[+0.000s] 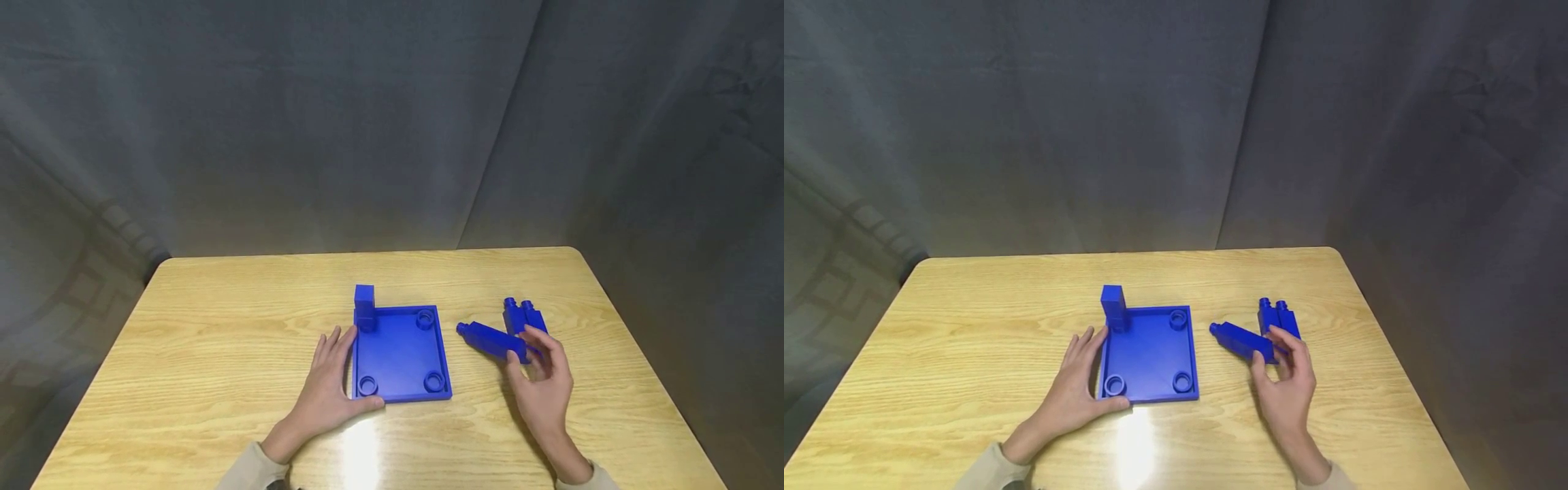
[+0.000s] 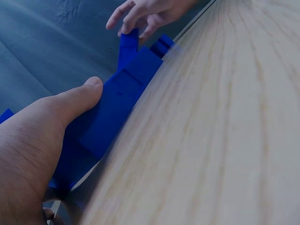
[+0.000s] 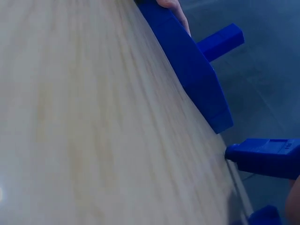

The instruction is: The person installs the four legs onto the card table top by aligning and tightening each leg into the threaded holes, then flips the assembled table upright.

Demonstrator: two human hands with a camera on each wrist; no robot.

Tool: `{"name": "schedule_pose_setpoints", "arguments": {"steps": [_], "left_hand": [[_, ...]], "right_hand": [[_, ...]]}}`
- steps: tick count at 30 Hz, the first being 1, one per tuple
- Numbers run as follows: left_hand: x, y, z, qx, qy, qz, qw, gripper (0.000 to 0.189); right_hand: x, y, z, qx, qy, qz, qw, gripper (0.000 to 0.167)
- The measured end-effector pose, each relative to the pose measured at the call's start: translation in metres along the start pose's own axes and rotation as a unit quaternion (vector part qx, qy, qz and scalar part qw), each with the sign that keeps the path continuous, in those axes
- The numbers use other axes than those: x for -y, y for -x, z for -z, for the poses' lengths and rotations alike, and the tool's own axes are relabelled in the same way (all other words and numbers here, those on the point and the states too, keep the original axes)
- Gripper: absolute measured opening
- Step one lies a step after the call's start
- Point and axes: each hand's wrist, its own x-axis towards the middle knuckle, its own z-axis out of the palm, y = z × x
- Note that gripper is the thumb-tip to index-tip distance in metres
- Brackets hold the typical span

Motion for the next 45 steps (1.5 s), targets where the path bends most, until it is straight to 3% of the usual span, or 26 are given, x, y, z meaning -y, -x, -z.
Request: {"name": "schedule_pose_setpoints", "arguments": {"steps": [7,13,21,31,38,45], "left_hand": [[-0.001,0.000,0.000,-0.007,-0.003,-0.009,0.9999,0.136],[0.000,0.000,-0.001,-0.002,0.001,-0.001,1.0000,0.137],[0.000,0.000,-0.001,-0.005,-0.004,-0.006,1.0000,0.137],[0.000,0.000,0.000,0.001,-0.002,-0.002,1.0000,0.137],[-0.001,-0.001,0.001,0.005,-0.010,-0.003,0.9999,0.137],[-0.002,-0.002,0.000,-0.002,-0.002,-0.008,1.0000,0.136]], "right_hand": [[0.006,-0.015,-0.007,-0.020,-0.083,0.014,0.9962,0.050],[0.014,-0.032,-0.020,0.001,-0.109,0.027,0.9937,0.049],[0.023,-0.049,-0.052,0.028,-0.182,0.065,0.9808,0.049],[0.018,-0.069,-0.080,0.017,-0.186,0.082,0.9790,0.056],[0.014,-0.078,-0.096,0.061,-0.192,0.092,0.9753,0.063],[0.014,-0.082,-0.108,0.094,-0.159,0.089,0.9787,0.062]]}}
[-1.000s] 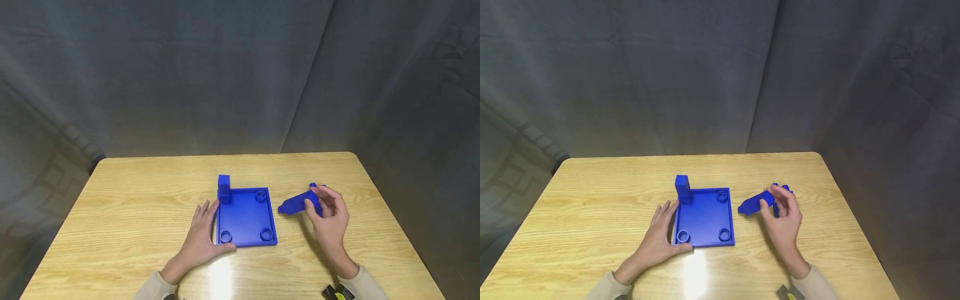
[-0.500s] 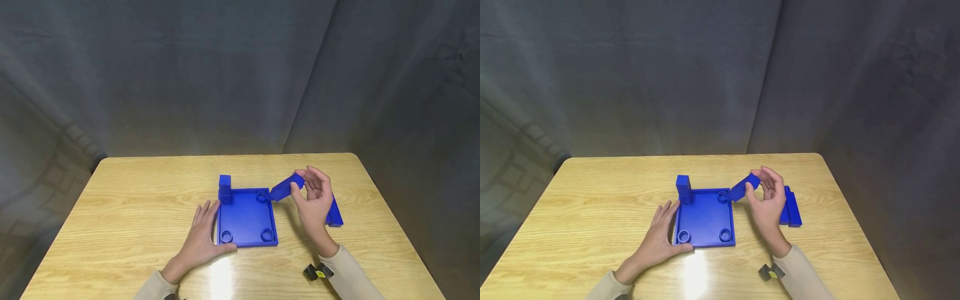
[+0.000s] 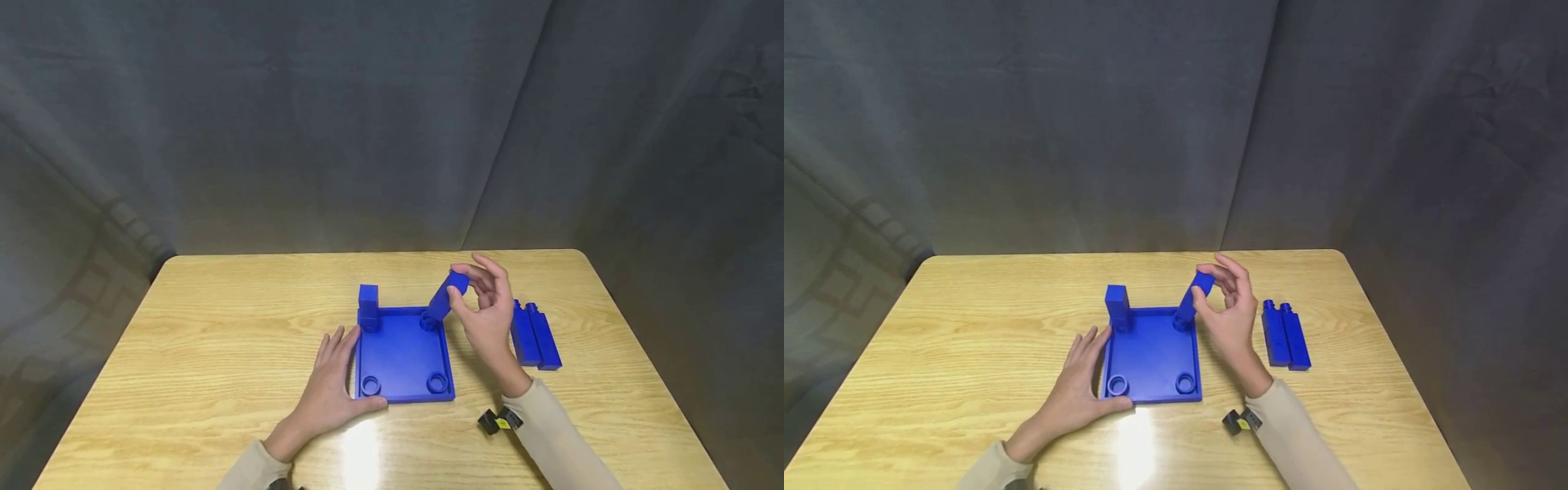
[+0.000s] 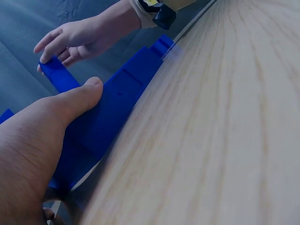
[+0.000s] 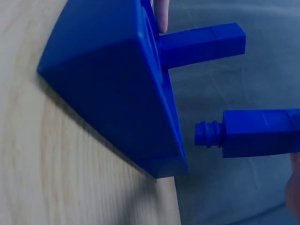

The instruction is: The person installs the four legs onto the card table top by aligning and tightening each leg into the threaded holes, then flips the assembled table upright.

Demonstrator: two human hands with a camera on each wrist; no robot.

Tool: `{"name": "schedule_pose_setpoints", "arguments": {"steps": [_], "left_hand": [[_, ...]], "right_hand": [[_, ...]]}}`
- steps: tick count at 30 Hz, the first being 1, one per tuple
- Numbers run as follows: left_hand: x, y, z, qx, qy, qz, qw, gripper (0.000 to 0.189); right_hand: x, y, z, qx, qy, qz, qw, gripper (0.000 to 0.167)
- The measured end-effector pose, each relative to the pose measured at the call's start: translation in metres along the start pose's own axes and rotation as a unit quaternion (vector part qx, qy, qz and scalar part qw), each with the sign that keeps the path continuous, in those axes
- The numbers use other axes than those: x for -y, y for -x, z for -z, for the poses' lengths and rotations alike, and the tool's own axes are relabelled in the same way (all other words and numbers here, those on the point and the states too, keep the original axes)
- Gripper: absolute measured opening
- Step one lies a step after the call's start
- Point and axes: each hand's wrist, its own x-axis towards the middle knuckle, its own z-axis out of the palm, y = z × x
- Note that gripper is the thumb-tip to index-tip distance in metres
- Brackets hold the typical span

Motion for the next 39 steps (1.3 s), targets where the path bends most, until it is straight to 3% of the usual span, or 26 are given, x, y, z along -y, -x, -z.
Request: {"name": "schedule_pose_setpoints", "arguments": {"steps": [16,29,39], "left_hand": [[0.000,0.000,0.001,0.006,0.002,0.006,1.0000,0.137],[-0.002,0.000,0.000,0.011,-0.003,0.014,0.9998,0.139],[-0.001,0.000,-0.001,-0.005,-0.004,-0.003,1.0000,0.137]], "right_hand": [[-0.012,0.001,-0.003,0.010,0.030,0.007,0.9995,0.056],[-0.013,0.008,-0.003,0.081,0.080,-0.019,0.9933,0.056],[-0.011,0.007,-0.002,0.111,0.093,-0.039,0.9887,0.042]]}}
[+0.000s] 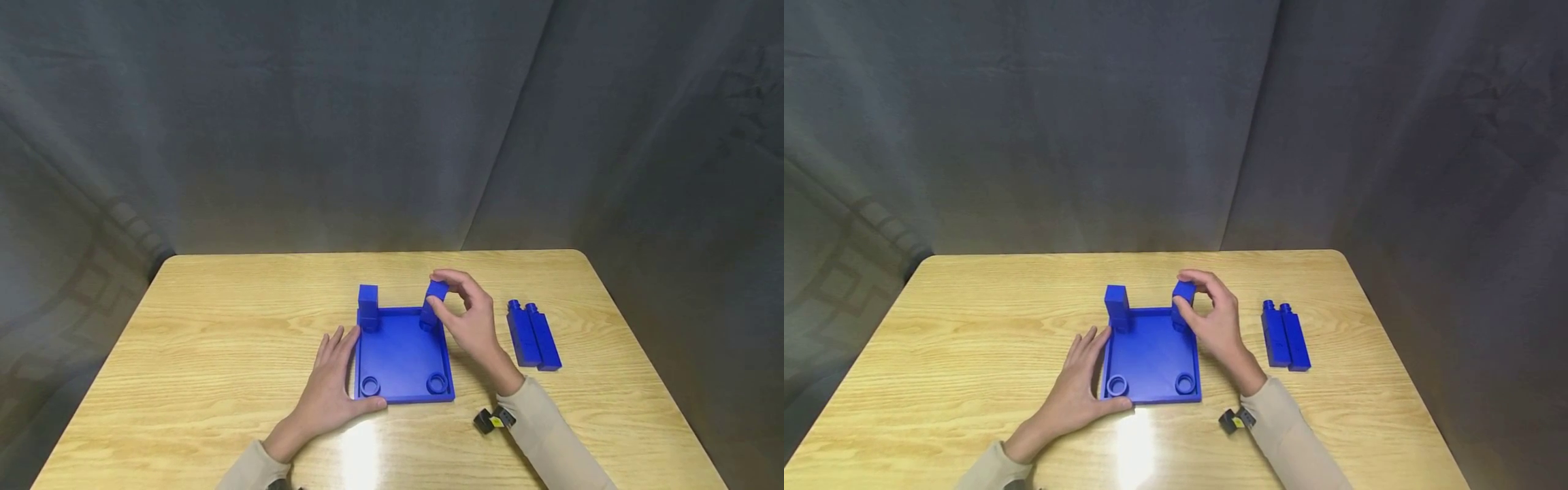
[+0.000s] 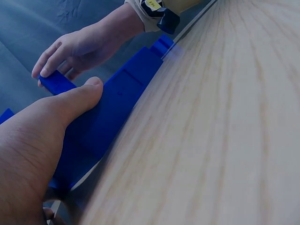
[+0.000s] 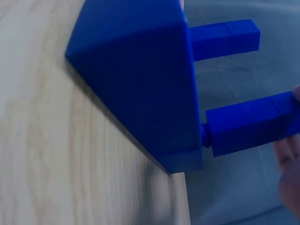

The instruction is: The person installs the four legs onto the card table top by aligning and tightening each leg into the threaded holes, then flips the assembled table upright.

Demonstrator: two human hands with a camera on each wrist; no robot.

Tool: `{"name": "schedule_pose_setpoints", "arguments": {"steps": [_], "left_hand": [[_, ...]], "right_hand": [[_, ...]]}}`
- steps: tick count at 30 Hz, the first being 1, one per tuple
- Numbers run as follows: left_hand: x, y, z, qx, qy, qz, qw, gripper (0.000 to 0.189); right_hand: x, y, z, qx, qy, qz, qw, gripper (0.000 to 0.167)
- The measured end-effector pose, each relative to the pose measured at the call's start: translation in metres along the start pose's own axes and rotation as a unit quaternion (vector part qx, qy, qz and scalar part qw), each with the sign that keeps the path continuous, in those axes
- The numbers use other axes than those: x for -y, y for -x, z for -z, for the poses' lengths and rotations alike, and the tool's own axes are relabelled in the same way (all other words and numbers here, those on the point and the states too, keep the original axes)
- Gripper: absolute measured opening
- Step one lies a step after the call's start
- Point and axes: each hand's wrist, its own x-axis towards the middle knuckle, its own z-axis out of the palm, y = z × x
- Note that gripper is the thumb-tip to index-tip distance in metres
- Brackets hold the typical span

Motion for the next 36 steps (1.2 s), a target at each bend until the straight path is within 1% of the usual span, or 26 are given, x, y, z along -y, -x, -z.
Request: {"name": "schedule_pose_setpoints", "arguments": {"steps": [5,10,14,20,24,28,32,36], "left_hand": [[-0.001,0.000,0.001,0.010,0.002,0.006,0.9999,0.137],[-0.001,-0.001,0.001,0.014,0.001,0.005,0.9999,0.137],[0.000,-0.001,0.001,0.013,-0.003,0.003,0.9999,0.137],[0.001,-0.001,0.002,0.013,-0.007,-0.002,0.9999,0.136],[0.002,-0.001,0.002,0.010,-0.006,-0.002,0.9999,0.137],[0.001,0.000,0.002,0.008,-0.005,0.000,1.0000,0.136],[0.001,0.000,0.002,0.008,-0.007,0.001,0.9999,0.136],[0.001,0.000,0.002,0.005,-0.007,-0.004,1.0000,0.136]], "right_hand": [[0.001,-0.002,0.005,0.013,0.014,0.006,0.9998,0.029],[0.001,-0.005,0.012,0.025,0.019,0.009,0.9995,0.027],[-0.002,-0.007,0.016,0.016,0.030,0.013,0.9993,0.025],[-0.005,-0.008,0.017,-0.003,0.040,0.005,0.9992,0.025],[-0.005,-0.007,0.016,-0.008,0.044,-0.003,0.9990,0.027],[-0.003,-0.007,0.014,-0.009,0.040,0.002,0.9991,0.032],[-0.001,-0.006,0.012,-0.002,0.047,0.004,0.9989,0.033],[0.000,-0.006,0.013,0.017,0.070,-0.012,0.9974,0.031]]}}
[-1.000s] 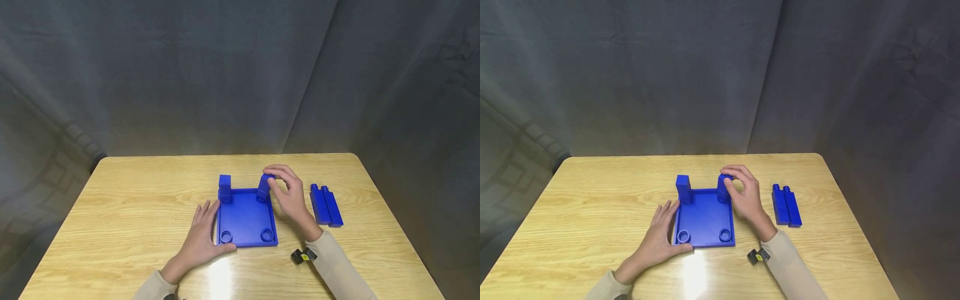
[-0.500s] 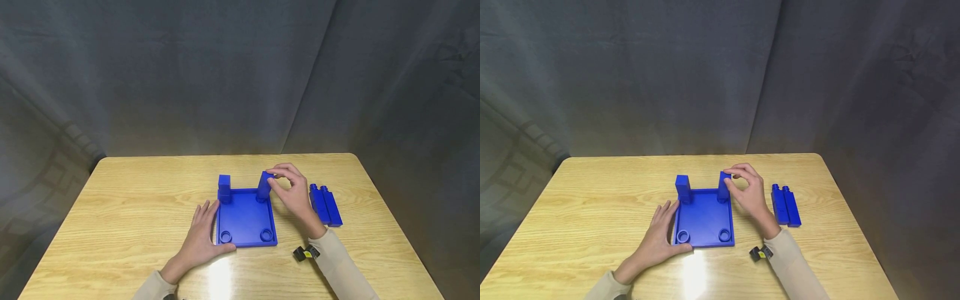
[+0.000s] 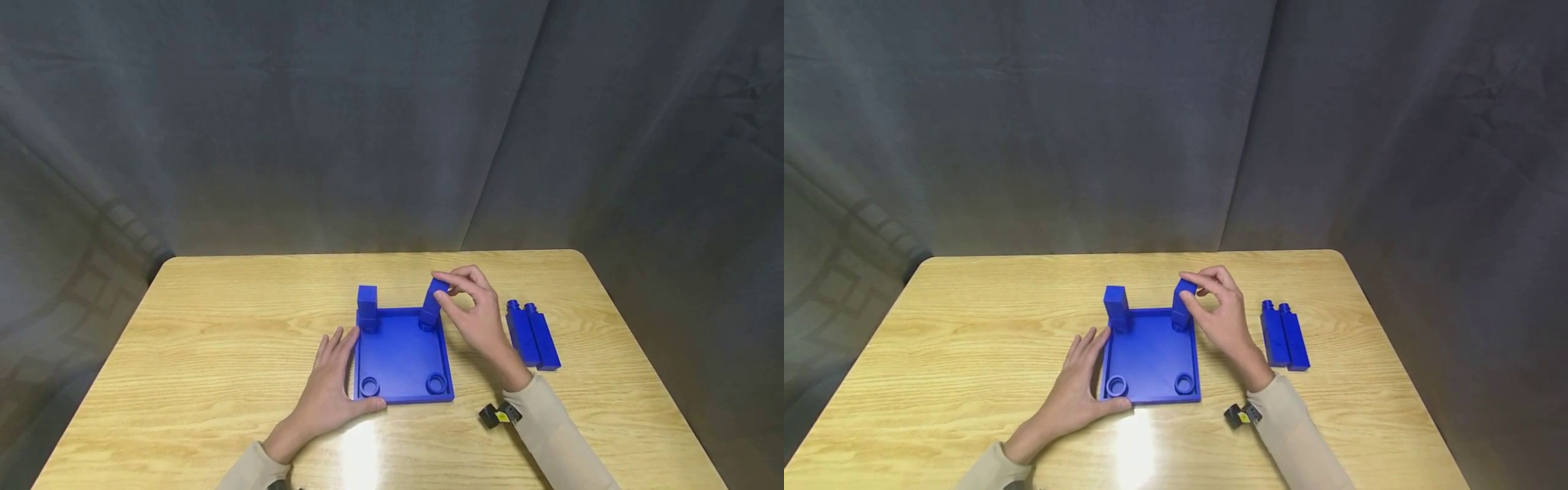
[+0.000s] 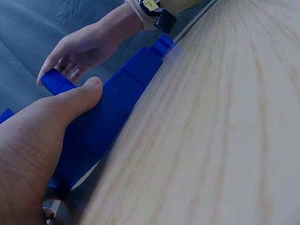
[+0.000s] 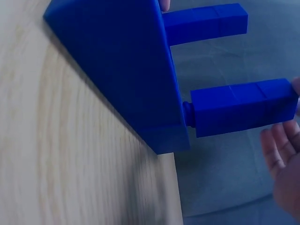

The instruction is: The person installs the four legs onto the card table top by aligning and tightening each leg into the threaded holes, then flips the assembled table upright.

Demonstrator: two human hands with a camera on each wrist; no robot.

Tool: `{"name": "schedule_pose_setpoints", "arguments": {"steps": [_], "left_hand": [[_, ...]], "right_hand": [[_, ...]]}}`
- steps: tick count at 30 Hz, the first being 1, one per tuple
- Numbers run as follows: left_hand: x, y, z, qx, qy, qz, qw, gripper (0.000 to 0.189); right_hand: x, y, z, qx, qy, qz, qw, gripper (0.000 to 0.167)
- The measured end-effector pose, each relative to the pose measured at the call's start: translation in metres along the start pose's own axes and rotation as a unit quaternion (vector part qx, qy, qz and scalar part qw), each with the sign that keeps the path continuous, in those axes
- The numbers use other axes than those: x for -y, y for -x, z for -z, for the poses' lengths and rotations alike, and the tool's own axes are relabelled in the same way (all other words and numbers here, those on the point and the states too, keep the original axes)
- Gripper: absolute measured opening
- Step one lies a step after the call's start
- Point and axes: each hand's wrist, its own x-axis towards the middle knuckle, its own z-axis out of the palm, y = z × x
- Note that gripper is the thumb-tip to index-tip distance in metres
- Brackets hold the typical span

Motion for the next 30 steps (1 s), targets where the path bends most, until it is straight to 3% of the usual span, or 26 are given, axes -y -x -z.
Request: {"name": "schedule_pose_setpoints", "arguments": {"steps": [5,15,26,30], "left_hand": [[0.001,-0.001,-0.001,0.001,0.006,0.002,1.0000,0.137],[0.002,0.001,0.001,0.011,0.010,0.013,0.9998,0.138],[0.002,0.001,0.000,0.005,0.007,0.007,0.9999,0.139],[0.002,0.001,0.000,0.004,0.007,0.004,1.0000,0.138]], "right_hand": [[0.001,0.000,0.004,0.029,0.027,-0.012,0.9991,0.031],[0.001,-0.001,0.009,0.064,0.026,-0.009,0.9976,0.035],[0.006,0.001,0.001,0.036,0.028,-0.131,0.9904,0.035],[0.006,0.001,-0.002,0.024,0.029,-0.149,0.9882,0.036]]}}
